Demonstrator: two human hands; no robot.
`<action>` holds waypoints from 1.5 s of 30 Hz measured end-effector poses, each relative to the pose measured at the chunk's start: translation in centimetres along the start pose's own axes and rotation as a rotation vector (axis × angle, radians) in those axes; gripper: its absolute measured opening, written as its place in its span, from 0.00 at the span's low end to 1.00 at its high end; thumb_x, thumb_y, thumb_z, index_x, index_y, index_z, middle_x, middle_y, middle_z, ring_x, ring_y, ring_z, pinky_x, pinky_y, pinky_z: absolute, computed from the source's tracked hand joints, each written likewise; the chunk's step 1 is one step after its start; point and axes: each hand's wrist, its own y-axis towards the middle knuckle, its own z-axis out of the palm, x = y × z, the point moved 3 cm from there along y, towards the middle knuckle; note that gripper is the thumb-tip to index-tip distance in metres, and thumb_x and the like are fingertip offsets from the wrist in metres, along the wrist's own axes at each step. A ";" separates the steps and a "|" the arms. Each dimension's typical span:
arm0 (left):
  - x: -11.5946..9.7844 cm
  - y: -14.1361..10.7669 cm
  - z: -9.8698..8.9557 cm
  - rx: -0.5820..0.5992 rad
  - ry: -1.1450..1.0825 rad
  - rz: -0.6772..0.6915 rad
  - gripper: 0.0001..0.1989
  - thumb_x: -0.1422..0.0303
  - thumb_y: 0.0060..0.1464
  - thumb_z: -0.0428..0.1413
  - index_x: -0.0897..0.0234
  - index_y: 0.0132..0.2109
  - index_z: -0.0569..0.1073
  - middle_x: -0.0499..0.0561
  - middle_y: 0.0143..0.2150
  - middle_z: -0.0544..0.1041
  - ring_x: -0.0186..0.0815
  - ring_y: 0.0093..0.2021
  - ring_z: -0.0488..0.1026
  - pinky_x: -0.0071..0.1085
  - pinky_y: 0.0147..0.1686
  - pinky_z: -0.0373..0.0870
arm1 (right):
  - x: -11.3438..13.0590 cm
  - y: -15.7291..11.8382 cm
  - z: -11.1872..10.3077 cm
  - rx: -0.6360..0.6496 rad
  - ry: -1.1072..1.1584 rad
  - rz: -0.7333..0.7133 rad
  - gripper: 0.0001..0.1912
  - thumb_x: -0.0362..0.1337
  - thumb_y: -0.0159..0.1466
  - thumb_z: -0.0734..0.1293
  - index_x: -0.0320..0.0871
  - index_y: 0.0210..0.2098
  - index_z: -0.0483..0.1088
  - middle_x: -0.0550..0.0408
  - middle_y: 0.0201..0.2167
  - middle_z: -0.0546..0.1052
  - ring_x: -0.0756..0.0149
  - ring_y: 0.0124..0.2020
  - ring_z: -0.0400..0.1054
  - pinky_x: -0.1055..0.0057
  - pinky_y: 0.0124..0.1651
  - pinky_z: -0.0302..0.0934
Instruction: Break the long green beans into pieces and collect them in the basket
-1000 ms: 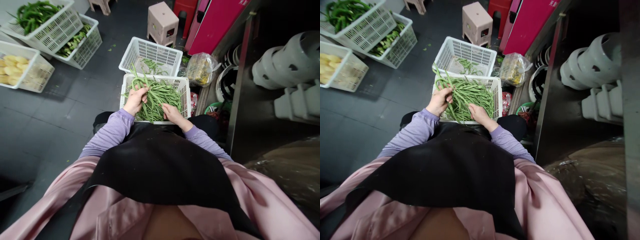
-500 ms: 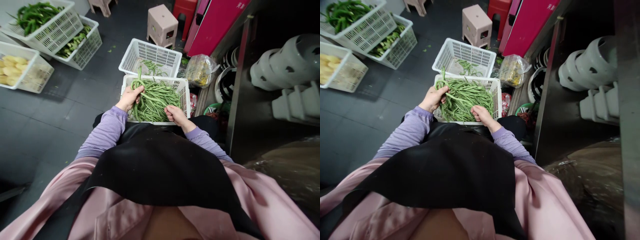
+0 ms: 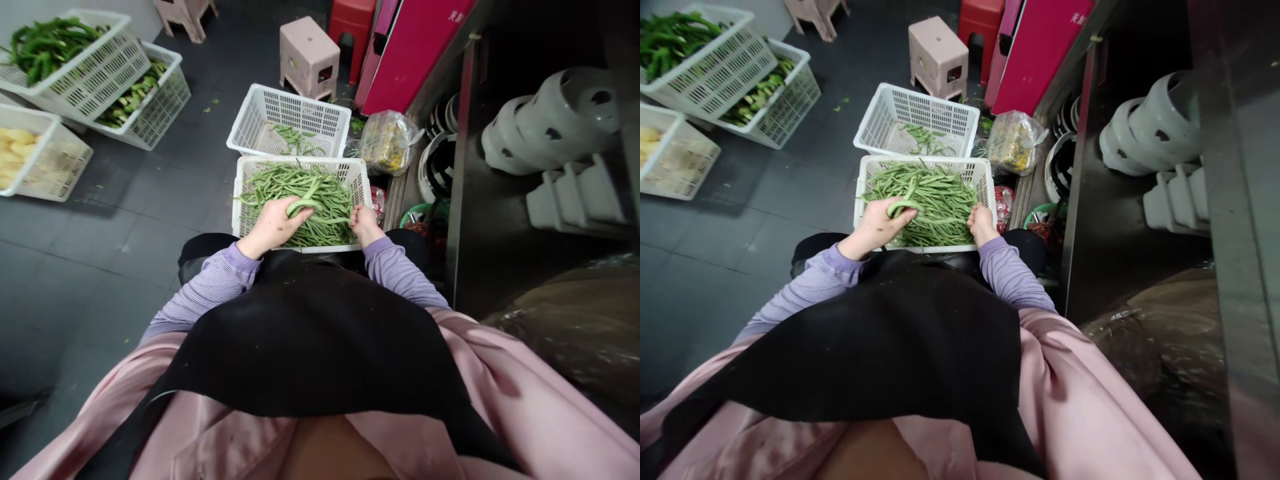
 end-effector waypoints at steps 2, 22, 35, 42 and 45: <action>0.4 0.8 0.0 0.084 -0.095 -0.042 0.13 0.65 0.45 0.70 0.62 0.28 0.73 0.46 0.22 0.72 0.35 0.27 0.72 0.28 0.27 0.66 | -0.2 -0.7 0.5 0.310 -0.088 0.092 0.19 0.42 0.71 0.65 0.45 0.27 0.55 0.69 0.16 0.52 0.78 0.14 0.41 0.82 0.16 0.38; 2.7 0.7 4.2 0.228 -0.030 -0.066 0.08 0.64 0.48 0.64 0.65 0.29 0.77 0.45 0.25 0.75 0.30 0.28 0.69 0.26 0.32 0.67 | -2.0 -2.4 2.7 0.412 -0.091 0.172 0.20 0.48 0.72 0.65 0.46 0.30 0.55 0.65 0.17 0.60 0.76 0.15 0.52 0.81 0.16 0.47; 4.4 1.0 2.6 0.509 -0.203 -0.153 0.16 0.56 0.52 0.64 0.66 0.31 0.77 0.48 0.22 0.72 0.28 0.17 0.62 0.27 0.18 0.59 | -1.8 -5.8 2.5 0.864 -0.260 0.369 0.16 0.44 0.75 0.61 0.43 0.33 0.62 0.70 0.16 0.50 0.79 0.12 0.37 0.83 0.15 0.36; 6.2 3.6 3.1 -0.187 0.123 -0.333 0.13 0.71 0.55 0.59 0.64 0.23 0.70 0.46 0.19 0.67 0.31 0.23 0.66 0.26 0.26 0.62 | -3.8 -6.9 6.6 0.441 -0.155 -0.215 0.17 0.42 0.69 0.69 0.46 0.31 0.57 0.69 0.17 0.60 0.79 0.13 0.49 0.81 0.16 0.44; 6.9 4.2 2.5 -0.169 -0.174 -0.547 0.20 0.65 0.63 0.56 0.64 0.23 0.67 0.44 0.15 0.62 0.26 0.15 0.56 0.24 0.18 0.54 | -3.0 -5.6 5.7 0.354 -0.107 -0.185 0.16 0.41 0.67 0.71 0.46 0.33 0.59 0.67 0.20 0.67 0.76 0.16 0.59 0.79 0.20 0.57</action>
